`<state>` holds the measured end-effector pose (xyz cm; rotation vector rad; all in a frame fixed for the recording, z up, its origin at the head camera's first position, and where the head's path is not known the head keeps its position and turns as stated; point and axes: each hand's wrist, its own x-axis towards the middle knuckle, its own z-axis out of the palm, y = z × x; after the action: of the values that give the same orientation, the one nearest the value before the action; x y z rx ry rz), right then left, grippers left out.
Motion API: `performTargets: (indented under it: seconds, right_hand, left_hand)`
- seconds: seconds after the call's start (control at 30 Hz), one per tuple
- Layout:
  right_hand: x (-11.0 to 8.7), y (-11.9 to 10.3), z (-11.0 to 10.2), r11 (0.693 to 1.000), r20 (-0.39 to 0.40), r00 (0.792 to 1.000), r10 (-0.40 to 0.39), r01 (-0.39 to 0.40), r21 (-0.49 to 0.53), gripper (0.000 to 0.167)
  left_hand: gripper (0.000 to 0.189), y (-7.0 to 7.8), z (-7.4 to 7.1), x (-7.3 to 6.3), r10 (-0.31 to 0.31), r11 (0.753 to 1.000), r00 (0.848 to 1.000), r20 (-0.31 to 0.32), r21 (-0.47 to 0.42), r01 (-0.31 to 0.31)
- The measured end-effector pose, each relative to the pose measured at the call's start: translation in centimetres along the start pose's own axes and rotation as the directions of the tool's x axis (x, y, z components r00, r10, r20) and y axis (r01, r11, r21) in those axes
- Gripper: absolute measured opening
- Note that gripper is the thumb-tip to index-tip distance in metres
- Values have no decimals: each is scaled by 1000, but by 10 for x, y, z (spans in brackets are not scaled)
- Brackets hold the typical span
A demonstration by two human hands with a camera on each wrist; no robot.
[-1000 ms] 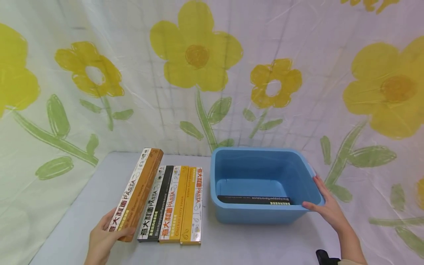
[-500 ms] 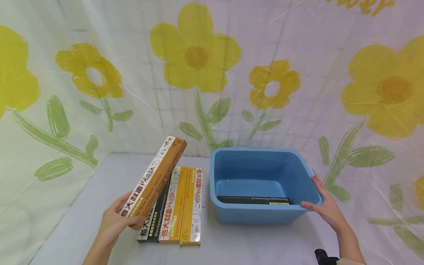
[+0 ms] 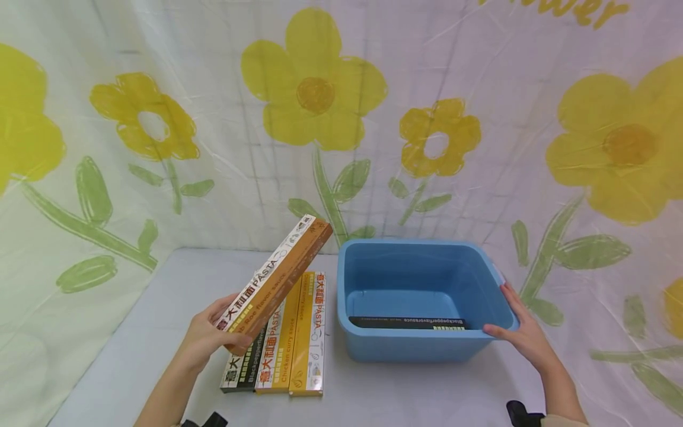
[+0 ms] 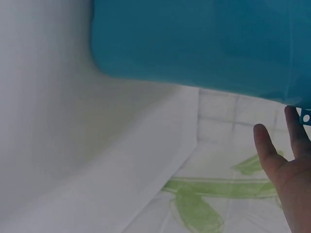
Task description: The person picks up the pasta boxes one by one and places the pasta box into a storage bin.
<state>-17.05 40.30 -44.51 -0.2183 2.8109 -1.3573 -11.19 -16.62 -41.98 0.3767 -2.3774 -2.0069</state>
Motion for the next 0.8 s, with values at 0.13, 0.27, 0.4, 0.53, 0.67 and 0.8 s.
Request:
performTargets:
  seconds: [0.13, 0.27, 0.4, 0.53, 0.67, 0.8]
  right_hand:
    - [1, -2, -1, 1000, 6, 1000, 2, -2, 4, 93]
    - [0, -3, -1, 1000, 5, 1000, 0, 0, -12, 92]
    - [-1, -3, -1, 1000, 7, 1000, 0, 0, -15, 91]
    - [-1, -3, -1, 1000, 10, 1000, -1, 1, -15, 92]
    - [-1, -3, -1, 1000, 9, 1000, -5, 5, -13, 93]
    - [-1, -3, -1, 1000, 8, 1000, -5, 5, -11, 92]
  left_hand:
    - [91, 7, 2, 5, 29, 999, 999, 27, 14, -29]
    - [91, 15, 6, 10, 30, 1000, 998, 61, -5, -30]
    - [91, 22, 11, 14, 33, 999, 996, 80, 23, -35]
    - [89, 28, 19, 19, 69, 995, 994, 86, 65, -75]
    - [89, 34, 29, 23, 82, 996, 986, 146, 13, -85]
    - [91, 40, 40, 27, 82, 996, 978, 190, 2, -84]
